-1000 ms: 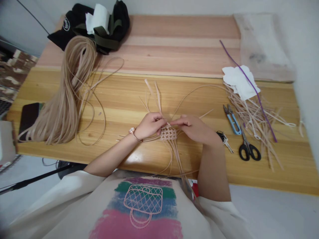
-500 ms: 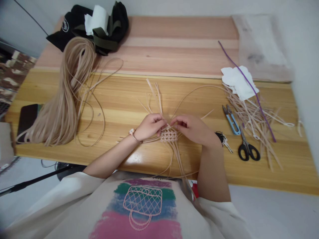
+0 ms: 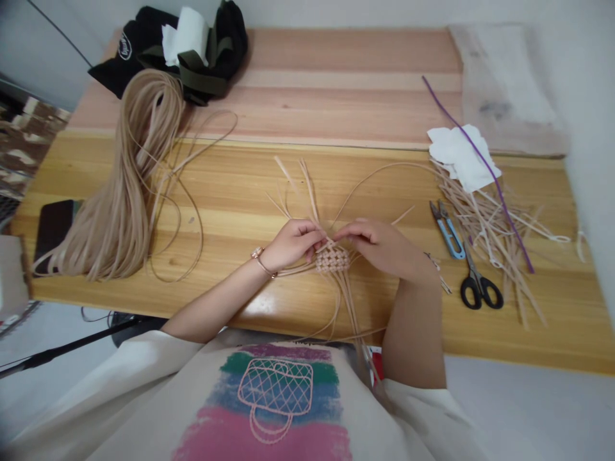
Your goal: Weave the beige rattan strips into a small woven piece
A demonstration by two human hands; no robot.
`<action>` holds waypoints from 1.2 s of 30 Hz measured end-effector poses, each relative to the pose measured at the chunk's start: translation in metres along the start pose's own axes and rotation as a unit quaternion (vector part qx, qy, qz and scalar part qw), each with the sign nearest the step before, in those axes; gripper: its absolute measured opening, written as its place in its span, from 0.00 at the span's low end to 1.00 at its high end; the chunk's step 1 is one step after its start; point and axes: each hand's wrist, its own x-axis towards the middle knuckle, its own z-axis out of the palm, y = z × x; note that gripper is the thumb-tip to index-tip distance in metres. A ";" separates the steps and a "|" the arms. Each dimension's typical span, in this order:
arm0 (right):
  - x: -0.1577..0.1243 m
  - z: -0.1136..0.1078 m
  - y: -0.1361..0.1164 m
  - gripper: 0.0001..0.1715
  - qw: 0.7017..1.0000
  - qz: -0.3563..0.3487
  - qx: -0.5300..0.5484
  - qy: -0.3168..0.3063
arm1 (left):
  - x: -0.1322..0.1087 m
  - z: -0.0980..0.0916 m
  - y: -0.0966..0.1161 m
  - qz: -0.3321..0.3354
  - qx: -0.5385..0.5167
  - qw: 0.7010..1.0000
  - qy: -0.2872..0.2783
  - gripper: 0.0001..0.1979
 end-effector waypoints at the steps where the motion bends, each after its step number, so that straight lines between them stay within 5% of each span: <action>1: 0.000 0.001 0.000 0.16 1.000 0.007 0.006 -0.002 | 0.000 0.000 0.000 -0.002 -0.008 1.000 -0.001 0.10; 11: 0.002 0.006 -0.010 0.16 0.998 0.051 0.029 0.018 | -0.004 0.000 0.004 0.005 -0.034 0.999 -0.024 0.10; 19: 0.000 0.004 -0.005 0.19 0.992 0.077 0.094 -0.014 | -0.006 0.002 0.001 0.075 -0.032 0.995 -0.053 0.09; 27: 0.000 0.002 0.004 0.22 0.988 0.089 0.116 -0.039 | -0.003 -0.016 0.002 -0.005 -0.149 0.967 -0.208 0.08; 36: 0.002 0.004 0.002 0.21 0.988 0.085 0.129 -0.032 | -0.001 -0.014 -0.001 -0.007 -0.193 0.961 -0.197 0.12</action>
